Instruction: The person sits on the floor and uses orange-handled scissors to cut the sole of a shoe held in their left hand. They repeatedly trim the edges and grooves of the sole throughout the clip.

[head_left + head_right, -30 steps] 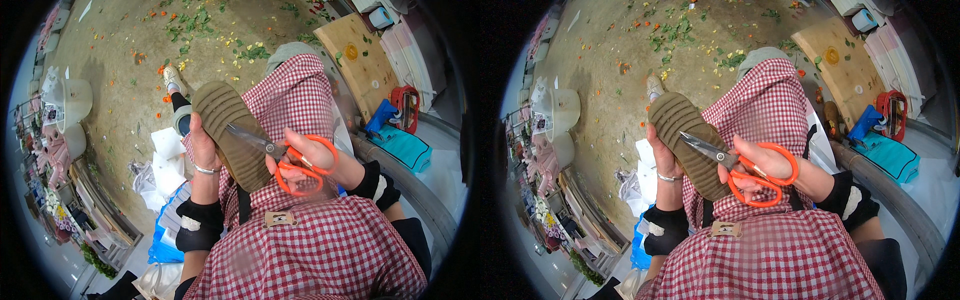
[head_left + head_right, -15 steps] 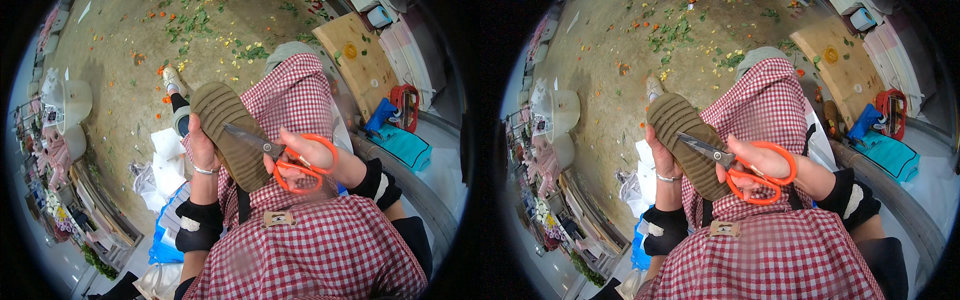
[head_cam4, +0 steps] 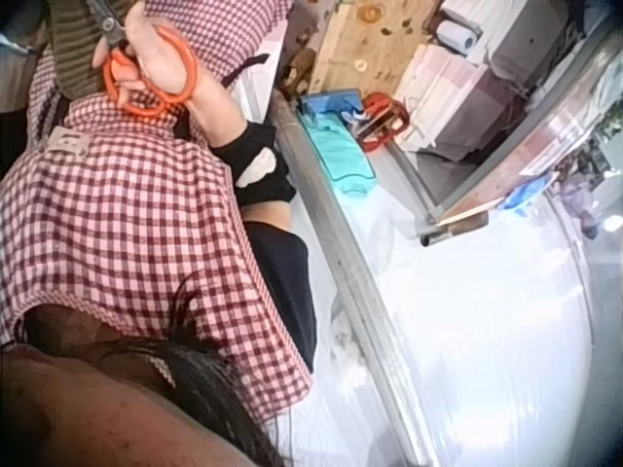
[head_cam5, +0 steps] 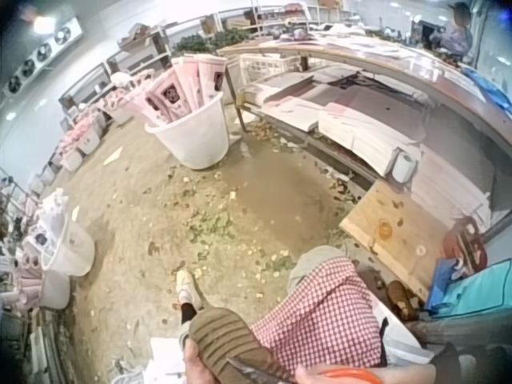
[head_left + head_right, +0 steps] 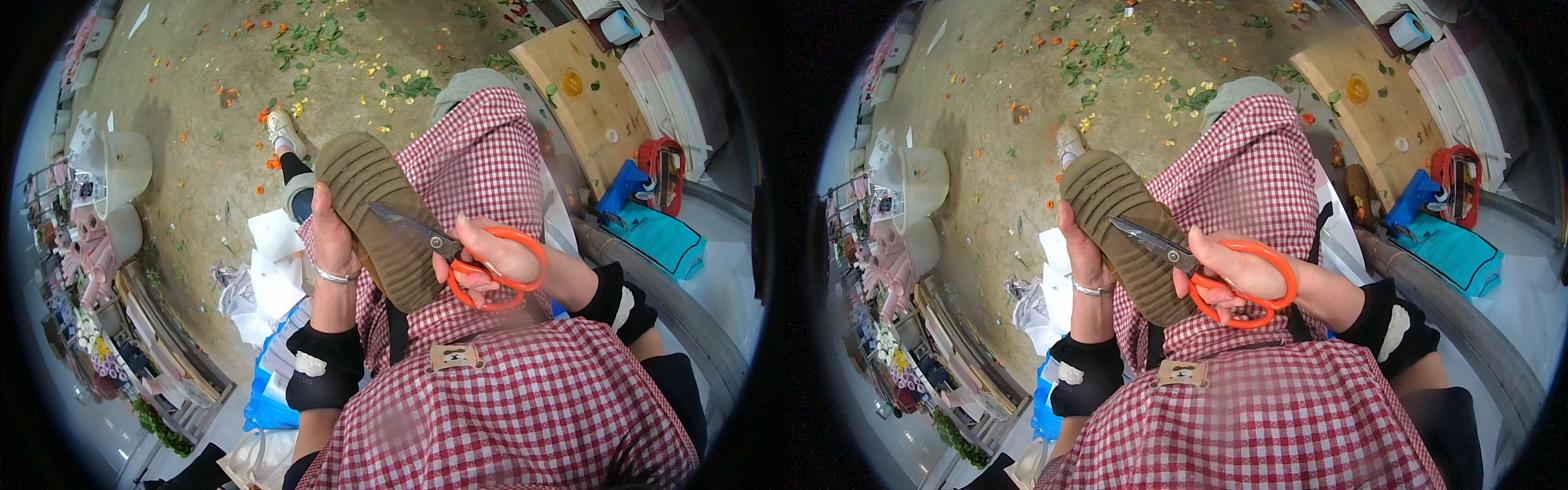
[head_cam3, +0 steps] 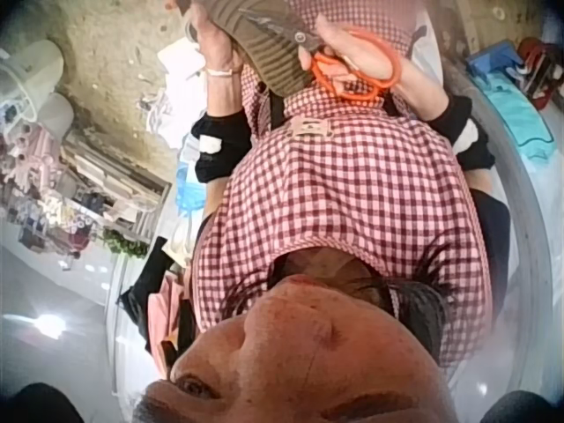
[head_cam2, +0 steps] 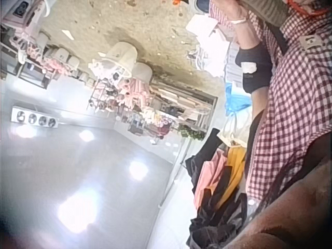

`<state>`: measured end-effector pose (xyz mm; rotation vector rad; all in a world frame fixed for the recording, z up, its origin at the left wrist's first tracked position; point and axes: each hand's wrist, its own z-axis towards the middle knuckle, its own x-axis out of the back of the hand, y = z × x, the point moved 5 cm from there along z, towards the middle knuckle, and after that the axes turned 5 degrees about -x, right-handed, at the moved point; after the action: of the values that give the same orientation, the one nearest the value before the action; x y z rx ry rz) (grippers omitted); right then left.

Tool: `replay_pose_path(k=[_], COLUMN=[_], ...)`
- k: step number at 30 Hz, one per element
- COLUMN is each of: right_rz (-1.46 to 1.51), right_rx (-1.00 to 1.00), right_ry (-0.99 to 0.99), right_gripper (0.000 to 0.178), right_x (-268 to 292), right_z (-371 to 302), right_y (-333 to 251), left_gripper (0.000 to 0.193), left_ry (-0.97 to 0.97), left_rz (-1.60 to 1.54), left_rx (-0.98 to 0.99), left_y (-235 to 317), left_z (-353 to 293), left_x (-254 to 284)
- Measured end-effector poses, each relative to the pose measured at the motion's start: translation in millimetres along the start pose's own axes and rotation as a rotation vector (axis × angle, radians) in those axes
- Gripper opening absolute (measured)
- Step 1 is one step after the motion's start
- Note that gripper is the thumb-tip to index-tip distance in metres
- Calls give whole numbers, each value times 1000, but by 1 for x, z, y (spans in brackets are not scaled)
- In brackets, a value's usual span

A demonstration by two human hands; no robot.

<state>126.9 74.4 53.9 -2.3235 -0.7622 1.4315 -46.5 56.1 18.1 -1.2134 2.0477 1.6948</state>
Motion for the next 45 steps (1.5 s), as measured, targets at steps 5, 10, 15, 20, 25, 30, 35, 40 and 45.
replay_pose_path(k=[5, 10, 15, 20, 25, 30, 35, 40, 45], right_rz=[-254, -394, -482, -332, 73, 84, 130, 222, 296], right_rx=[58, 97, 131, 15, -80, -65, -76, -95, -139], right_ry=[263, 355, 287, 154, -56, -100, -139, -221, -192], right_gripper=[54, 48, 54, 57, 66, 68, 71, 72, 75], right_x=[1, 4, 2, 1, 4, 3, 3, 4, 3], right_z=[1, -4, -7, -4, -1, 0, 0, -1, -4], right_y=[-2, -4, -10, -11, 3, 1, 0, 2, -1], left_gripper=[62, 62, 63, 66, 68, 67, 67, 67, 69], left_ry=[28, 45, 36, 21, 7, -3, -2, -14, -22], left_rz=[-55, -61, -102, -62, -51, -61, -44, -55, -39], left_rx=[10, 26, 18, -19, -18, -10, -25, -16, -5], left_y=[-4, -6, -6, -3, 0, 1, 2, 0, -1], left_z=[3, 5, 4, 4, 3, 2, 2, 3, 1], left_x=[5, 13, 11, 7, 1, 0, -2, -2, -1])
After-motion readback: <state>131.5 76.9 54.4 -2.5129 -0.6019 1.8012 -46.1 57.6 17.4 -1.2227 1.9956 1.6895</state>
